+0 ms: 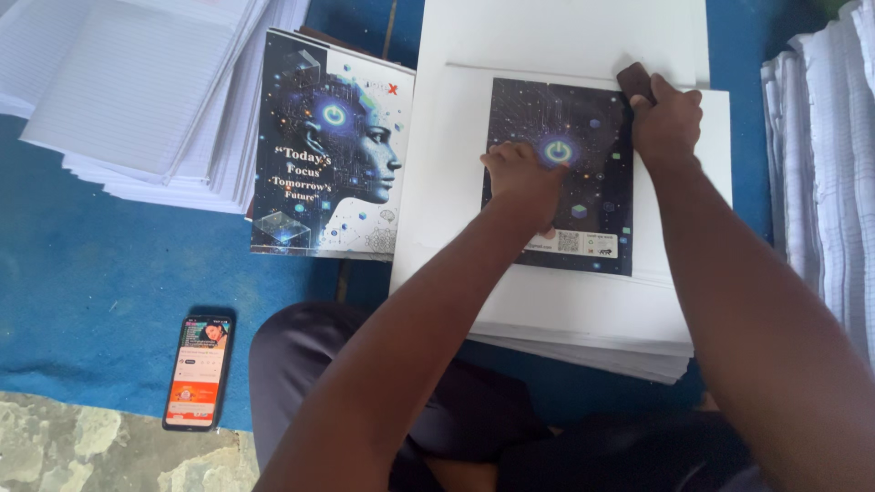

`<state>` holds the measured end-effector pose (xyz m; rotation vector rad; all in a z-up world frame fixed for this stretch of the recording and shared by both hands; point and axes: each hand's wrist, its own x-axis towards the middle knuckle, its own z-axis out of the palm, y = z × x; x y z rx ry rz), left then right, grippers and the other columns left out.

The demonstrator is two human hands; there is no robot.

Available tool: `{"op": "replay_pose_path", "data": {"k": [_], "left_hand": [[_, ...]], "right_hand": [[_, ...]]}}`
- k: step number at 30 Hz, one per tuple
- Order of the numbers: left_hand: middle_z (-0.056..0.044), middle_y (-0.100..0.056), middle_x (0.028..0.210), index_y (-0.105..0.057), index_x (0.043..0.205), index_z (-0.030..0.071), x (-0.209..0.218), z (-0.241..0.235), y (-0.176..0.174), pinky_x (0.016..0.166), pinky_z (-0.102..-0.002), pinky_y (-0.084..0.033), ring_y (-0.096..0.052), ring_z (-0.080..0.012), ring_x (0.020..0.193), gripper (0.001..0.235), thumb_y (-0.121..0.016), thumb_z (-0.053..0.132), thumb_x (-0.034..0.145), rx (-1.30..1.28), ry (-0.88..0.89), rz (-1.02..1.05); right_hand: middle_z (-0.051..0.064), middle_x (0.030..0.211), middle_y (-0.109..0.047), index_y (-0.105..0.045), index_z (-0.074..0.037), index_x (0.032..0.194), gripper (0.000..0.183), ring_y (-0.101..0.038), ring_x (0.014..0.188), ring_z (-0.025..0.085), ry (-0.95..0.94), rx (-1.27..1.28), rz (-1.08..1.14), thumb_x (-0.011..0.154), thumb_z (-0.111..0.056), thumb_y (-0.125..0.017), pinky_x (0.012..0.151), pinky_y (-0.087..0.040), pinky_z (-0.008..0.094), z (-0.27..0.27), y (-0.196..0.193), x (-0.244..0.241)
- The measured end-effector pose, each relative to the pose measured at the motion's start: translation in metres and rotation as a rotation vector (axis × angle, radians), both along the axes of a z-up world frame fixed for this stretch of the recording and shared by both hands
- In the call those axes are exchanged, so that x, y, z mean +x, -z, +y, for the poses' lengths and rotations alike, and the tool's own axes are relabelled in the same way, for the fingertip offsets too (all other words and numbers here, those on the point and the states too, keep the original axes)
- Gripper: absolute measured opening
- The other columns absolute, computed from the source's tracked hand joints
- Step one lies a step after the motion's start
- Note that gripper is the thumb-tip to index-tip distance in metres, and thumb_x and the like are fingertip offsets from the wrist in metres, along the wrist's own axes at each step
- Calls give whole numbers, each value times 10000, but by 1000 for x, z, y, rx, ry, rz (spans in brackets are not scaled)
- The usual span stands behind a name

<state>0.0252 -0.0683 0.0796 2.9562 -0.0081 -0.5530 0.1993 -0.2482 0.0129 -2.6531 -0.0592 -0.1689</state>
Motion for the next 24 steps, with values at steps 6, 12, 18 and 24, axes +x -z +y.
{"op": "replay_pose_path", "data": {"k": [6, 12, 18, 24], "left_hand": [[-306, -348, 1545, -466, 1511, 386, -5, 0, -7, 1110, -699, -274, -287, -561, 1434, 1002, -949, 481, 639, 2, -9, -13], [-313, -292, 1577, -394, 1537, 422, -5, -1, -14, 1116, -717, -272, -270, -559, 1450, 1018, -927, 530, 676, 42, -32, 43], [-316, -187, 1640, -332, 1574, 411, -5, -7, -10, 1126, -760, -232, -192, -555, 1497, 1099, -950, 494, 669, 21, -115, 65], [-320, -93, 1665, -308, 1578, 431, -4, -7, -3, 1091, -801, -241, -105, -563, 1517, 1118, -958, 466, 669, -45, -176, 92]], "right_hand": [[299, 1213, -543, -649, -137, 1433, 462, -603, 1118, 476, -209, -84, -57, 1013, -309, -732, 940, -514, 552, -25, 5, -10], [233, 1087, -584, -688, -164, 1414, 449, -577, 1020, 415, -393, -165, -181, 999, -329, -728, 856, -480, 551, -48, 6, -76], [185, 1021, -584, -679, -147, 1396, 451, -571, 915, 331, -428, -118, -74, 967, -280, -723, 808, -490, 470, -61, -15, -160], [152, 988, -582, -675, -132, 1376, 438, -559, 885, 287, -481, -86, -67, 950, -220, -726, 802, -485, 436, -72, -33, -213]]}}
